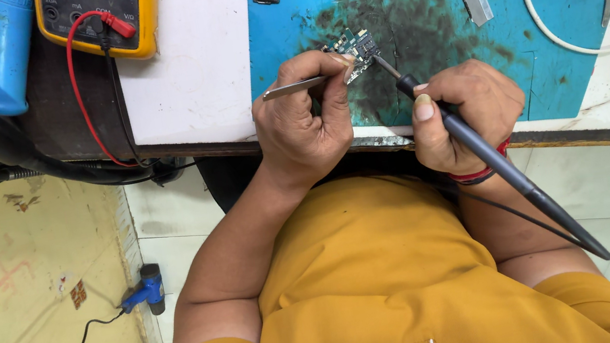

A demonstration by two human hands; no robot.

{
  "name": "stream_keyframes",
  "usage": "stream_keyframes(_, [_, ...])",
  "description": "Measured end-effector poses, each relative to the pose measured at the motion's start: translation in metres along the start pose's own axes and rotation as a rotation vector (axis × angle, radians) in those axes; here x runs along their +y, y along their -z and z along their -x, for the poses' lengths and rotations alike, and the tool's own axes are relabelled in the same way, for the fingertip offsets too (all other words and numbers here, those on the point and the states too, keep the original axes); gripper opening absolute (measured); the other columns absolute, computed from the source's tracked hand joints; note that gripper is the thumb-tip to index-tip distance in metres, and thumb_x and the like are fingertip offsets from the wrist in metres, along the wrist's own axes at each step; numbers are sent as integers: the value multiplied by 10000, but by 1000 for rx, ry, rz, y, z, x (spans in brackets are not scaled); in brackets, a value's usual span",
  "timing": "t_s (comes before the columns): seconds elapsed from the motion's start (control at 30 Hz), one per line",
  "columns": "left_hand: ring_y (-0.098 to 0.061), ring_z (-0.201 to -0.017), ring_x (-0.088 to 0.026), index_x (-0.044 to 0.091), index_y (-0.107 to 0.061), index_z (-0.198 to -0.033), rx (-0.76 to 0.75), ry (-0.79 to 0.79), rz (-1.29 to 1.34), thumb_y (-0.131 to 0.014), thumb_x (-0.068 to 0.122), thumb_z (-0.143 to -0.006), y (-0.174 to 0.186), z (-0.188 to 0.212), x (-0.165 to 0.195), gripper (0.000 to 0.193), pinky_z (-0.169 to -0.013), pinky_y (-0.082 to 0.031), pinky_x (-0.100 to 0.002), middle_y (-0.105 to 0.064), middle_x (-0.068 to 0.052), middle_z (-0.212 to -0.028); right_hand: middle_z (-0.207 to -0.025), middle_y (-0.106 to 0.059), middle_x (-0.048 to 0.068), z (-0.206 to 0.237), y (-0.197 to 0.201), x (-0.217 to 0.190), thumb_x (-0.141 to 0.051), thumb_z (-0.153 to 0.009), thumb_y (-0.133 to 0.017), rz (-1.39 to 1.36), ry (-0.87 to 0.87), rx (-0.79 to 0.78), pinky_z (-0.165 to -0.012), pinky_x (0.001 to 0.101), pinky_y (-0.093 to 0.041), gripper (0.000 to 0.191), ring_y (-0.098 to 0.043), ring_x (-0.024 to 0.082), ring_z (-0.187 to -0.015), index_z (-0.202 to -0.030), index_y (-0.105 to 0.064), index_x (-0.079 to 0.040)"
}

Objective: The person solders components on a small circuit board at a workbench, holding the board steady with a metal probe in one hand while applying a soldering iron to the board's contacts with the other hand, repositioning the board repeatedly to work on different spots.

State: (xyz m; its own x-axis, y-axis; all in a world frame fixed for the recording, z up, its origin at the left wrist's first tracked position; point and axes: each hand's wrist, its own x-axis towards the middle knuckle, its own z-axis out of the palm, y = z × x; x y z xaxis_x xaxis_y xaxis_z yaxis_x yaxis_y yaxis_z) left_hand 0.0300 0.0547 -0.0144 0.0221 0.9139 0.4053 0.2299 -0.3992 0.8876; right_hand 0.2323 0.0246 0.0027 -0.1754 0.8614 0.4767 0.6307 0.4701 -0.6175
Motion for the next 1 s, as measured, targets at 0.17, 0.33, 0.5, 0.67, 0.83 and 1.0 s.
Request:
stream_keyframes(0.17, [-784, -838, -131, 55, -569, -1129, -3, 4, -7, -690, 15, -1053, 0, 0, 0, 148, -686, -635, -216, -746, -72, -1026, -890, -681, 128, 0, 0, -1, -116, -1040, -667, 2, -1, -2, -652, 352, -501, 121, -648, 276, -696, -989, -599, -30])
stream_keyframes(0.33, [-785, -849, -130, 62, -569, -1134, -5, -3, -3, -689, 19, -1060, 1, 0, 0, 147, -696, -643, -215, -744, -68, -1032, -899, -686, 130, -1, 1, -1, -122, -1048, -667, -2, 1, -5, -657, 351, -504, 127, -652, 274, -700, -996, -599, -29])
stream_keyframes(0.5, [-776, -818, -121, 58, -569, -1132, -6, 2, -7, -689, 24, -1057, 0, 1, 0, 145, -671, -629, -212, -744, -68, -1021, -887, -683, 126, 0, 0, -1, -127, -1047, -667, -8, 7, 0, -654, 350, -507, 128, -655, 273, -699, -990, -601, -32])
stream_keyframes(0.67, [-775, -805, -117, 59, -571, -1131, -5, 10, -1, -687, 23, -1058, -1, 1, 0, 142, -663, -627, -211, -745, -68, -1020, -866, -680, 119, -1, -1, 1, -124, -1039, -666, -11, 28, 10, -642, 353, -498, 127, -651, 272, -686, -982, -600, -32])
stream_keyframes(0.83, [-772, -797, -114, 58, -569, -1133, -8, 9, -15, -692, 23, -1052, 0, 1, 1, 151, -663, -622, -211, -746, -66, -1014, -873, -683, 118, -1, -1, 1, -126, -1047, -665, -14, 34, 14, -644, 351, -502, 130, -654, 273, -690, -985, -598, -34])
stream_keyframes(1.0, [-777, -825, -126, 61, -568, -1142, -6, -4, -10, -690, 22, -1058, 1, 0, 1, 153, -690, -633, -219, -743, -68, -1028, -859, -674, 118, 0, -2, 0, -130, -1037, -669, -9, 27, 14, -638, 353, -496, 131, -647, 273, -679, -978, -603, -33])
